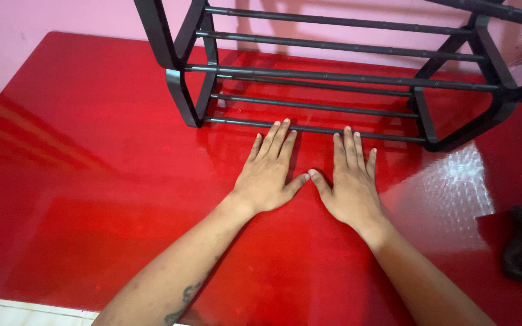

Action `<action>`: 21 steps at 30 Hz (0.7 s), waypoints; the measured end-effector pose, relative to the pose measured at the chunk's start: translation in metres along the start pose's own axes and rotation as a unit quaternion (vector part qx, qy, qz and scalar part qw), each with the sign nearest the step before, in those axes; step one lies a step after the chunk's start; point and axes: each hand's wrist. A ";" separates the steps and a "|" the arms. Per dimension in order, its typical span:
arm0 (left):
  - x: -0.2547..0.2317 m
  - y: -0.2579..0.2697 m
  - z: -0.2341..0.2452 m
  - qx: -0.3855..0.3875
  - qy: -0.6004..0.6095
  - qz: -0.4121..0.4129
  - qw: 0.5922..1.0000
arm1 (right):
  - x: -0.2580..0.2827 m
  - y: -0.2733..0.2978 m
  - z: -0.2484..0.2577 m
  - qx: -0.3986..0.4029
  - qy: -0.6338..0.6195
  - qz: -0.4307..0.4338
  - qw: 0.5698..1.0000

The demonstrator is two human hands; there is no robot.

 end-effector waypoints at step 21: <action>-0.002 0.001 0.004 0.001 0.005 0.000 1.000 | 0.001 0.001 0.002 -0.016 -0.009 0.009 1.000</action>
Point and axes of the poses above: each hand's wrist, its own y-axis away from the middle knuckle, its own z-axis out of the back of the hand, x = y × z, and after that the axes turned 15 degrees about z, right-handed
